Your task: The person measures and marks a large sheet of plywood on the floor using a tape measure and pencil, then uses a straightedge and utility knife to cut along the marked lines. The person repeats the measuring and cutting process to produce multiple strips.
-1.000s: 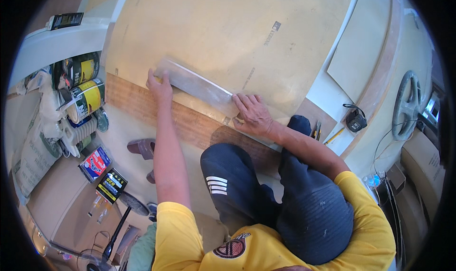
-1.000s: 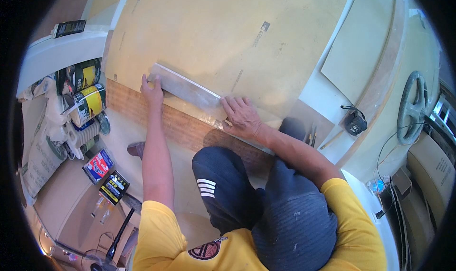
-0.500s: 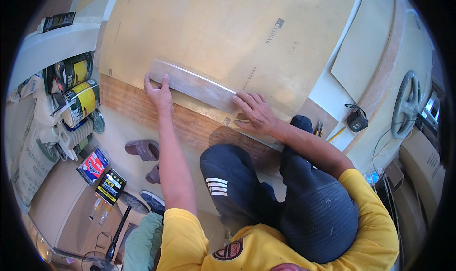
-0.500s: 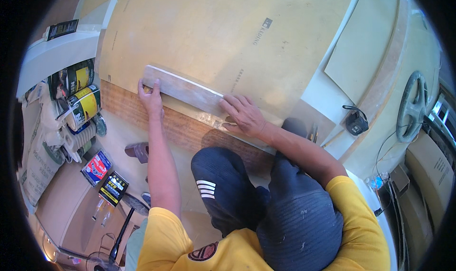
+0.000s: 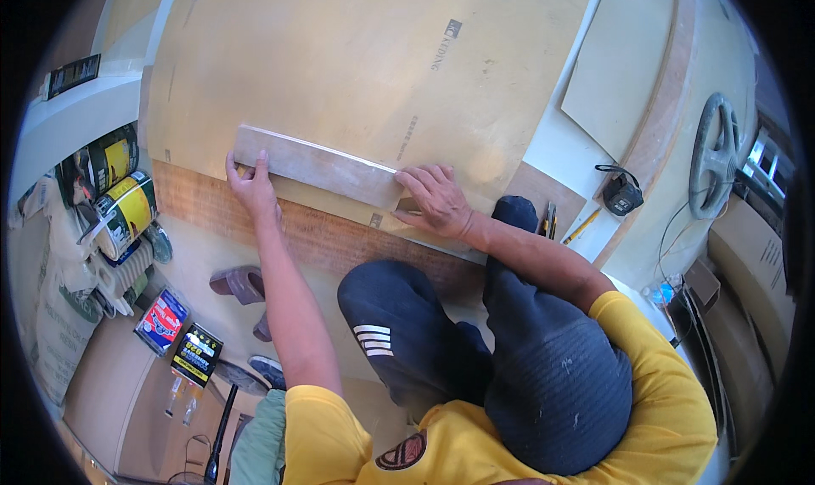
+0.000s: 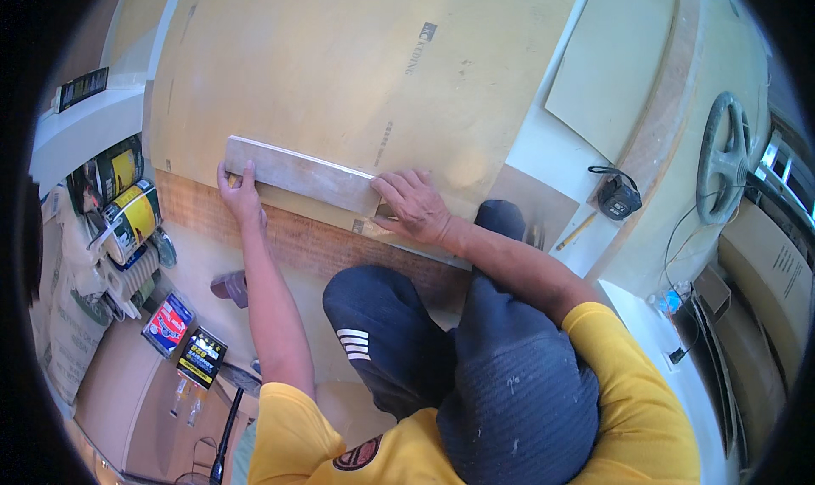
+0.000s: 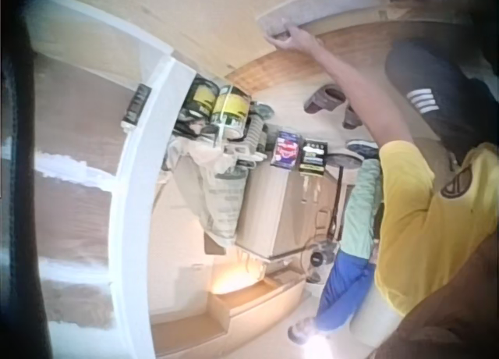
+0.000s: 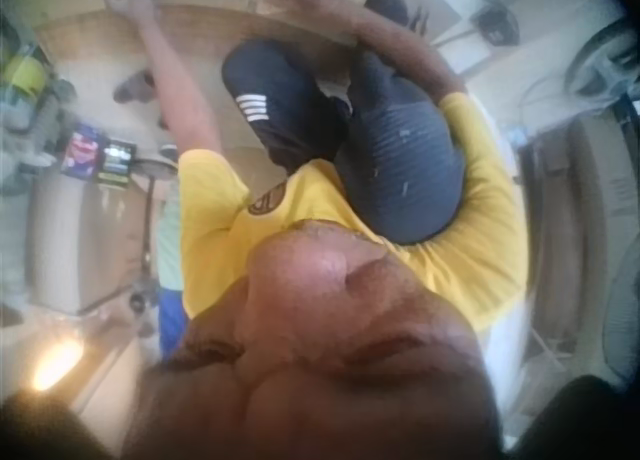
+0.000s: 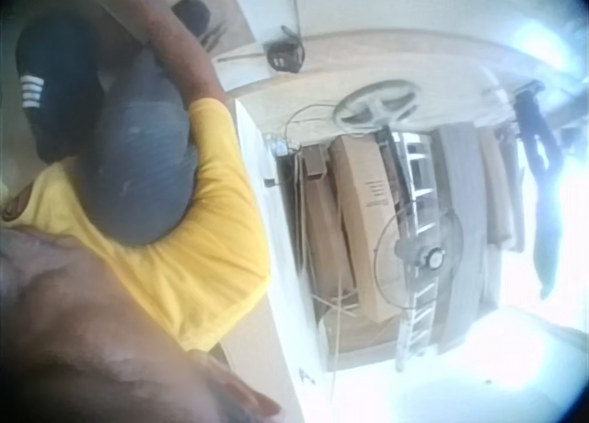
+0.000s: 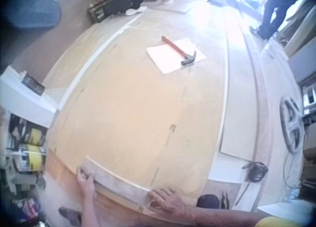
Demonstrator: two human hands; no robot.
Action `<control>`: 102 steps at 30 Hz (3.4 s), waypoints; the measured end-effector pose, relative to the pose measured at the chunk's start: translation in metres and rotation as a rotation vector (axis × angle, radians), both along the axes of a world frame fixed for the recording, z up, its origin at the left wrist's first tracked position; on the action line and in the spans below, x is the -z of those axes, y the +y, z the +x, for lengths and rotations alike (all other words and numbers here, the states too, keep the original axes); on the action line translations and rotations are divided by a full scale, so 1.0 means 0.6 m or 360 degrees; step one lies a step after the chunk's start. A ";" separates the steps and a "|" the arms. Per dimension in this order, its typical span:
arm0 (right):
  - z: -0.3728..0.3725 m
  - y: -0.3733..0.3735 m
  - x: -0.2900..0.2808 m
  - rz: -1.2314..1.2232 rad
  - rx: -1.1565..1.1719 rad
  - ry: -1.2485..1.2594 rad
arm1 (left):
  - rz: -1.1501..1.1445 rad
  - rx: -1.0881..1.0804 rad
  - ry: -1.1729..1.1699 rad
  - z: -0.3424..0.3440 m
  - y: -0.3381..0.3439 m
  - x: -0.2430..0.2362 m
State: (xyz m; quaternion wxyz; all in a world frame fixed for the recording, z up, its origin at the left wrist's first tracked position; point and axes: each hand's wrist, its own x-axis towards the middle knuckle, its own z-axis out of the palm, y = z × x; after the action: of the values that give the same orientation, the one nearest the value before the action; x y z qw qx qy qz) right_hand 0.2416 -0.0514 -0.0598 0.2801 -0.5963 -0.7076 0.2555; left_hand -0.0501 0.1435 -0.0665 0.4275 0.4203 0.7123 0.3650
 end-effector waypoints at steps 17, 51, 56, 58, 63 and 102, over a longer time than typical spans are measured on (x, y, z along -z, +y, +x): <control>0.001 -0.001 0.002 0.0004 0.0081 0.0047 | 0.0063 0.0043 0.0019 -0.002 -0.003 0.004; 0.001 0.001 0.007 0.0032 0.0098 0.0037 | 0.0023 0.0044 -0.0113 -0.013 -0.008 0.010; -0.002 0.003 0.007 0.0068 0.0095 0.0021 | 0.0082 0.0074 -0.0144 -0.014 -0.006 0.009; -0.002 0.003 0.007 0.0083 0.0086 0.0003 | 0.0055 0.0058 -0.0153 -0.013 -0.006 0.007; -0.003 0.003 0.010 0.0143 0.0096 -0.0015 | 0.0084 0.0060 -0.0150 -0.013 -0.008 0.004; -0.001 0.000 0.009 0.0058 0.0077 -0.0062 | -0.0022 -0.0013 -0.0146 0.008 -0.015 -0.008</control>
State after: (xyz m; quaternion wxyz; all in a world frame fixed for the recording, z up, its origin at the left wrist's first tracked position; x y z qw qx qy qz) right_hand 0.2408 -0.0514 -0.0650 0.2831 -0.6129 -0.7029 0.2242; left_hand -0.0456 0.1344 -0.0616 0.4610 0.3971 0.6962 0.3809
